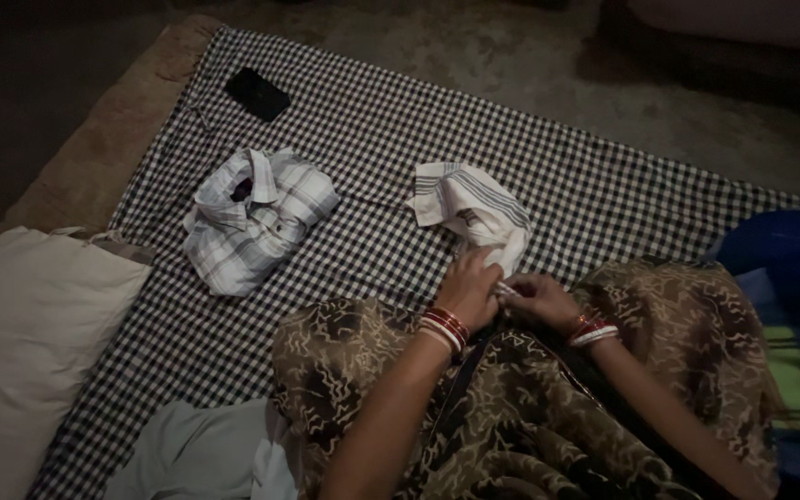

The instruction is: The person folds a plaid shirt and a white striped cloth on a checkered mat. They smooth the shirt, fold the sleeves and sides, then roll and fold it into a compact bundle. They then fold the striped cloth into a small rectangle.

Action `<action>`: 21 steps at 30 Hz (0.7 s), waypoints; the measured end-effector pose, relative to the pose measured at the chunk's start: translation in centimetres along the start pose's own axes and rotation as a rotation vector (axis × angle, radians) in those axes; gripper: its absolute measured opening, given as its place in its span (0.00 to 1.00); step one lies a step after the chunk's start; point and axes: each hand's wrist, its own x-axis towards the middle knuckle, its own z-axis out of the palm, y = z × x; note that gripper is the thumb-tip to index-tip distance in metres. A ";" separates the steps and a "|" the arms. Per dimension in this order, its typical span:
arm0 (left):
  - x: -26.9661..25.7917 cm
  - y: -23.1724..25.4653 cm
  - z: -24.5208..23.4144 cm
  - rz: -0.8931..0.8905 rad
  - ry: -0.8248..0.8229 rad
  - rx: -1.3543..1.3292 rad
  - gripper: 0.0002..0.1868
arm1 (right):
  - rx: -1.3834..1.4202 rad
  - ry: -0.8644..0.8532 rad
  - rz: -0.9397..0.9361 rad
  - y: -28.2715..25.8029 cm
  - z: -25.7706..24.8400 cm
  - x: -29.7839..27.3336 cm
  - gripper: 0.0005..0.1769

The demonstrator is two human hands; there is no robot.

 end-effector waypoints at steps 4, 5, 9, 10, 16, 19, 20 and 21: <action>0.2 0.5 -0.8 0.006 -0.041 0.057 0.16 | -0.112 0.106 0.030 0.1 -0.4 -0.7 0.15; 0.2 0.7 -0.9 0.043 -0.028 0.049 0.16 | -0.175 0.142 -0.049 0.2 -0.5 -0.9 0.15; 0.3 1.4 -1.3 0.152 -0.020 0.047 0.12 | -0.370 0.265 -0.171 0.4 -0.8 -1.7 0.16; 0.3 1.5 -1.4 0.170 -0.029 0.054 0.12 | -0.404 0.293 -0.153 0.3 -0.8 -1.8 0.17; 0.4 1.2 -2.3 0.079 -0.044 0.218 0.10 | -0.481 0.535 -0.094 -1.7 -2.6 -3.2 0.12; 0.6 0.9 -2.6 0.030 0.094 0.196 0.14 | -0.298 0.647 -0.060 -3.0 -3.3 -4.0 0.12; 0.8 0.6 -2.9 -0.014 0.087 0.217 0.14 | -0.333 0.679 -0.067 -3.4 -3.6 -4.3 0.13; 0.9 0.3 -3.1 -0.056 0.080 0.237 0.14 | -0.367 0.712 -0.074 -3.6 -4.0 -4.7 0.13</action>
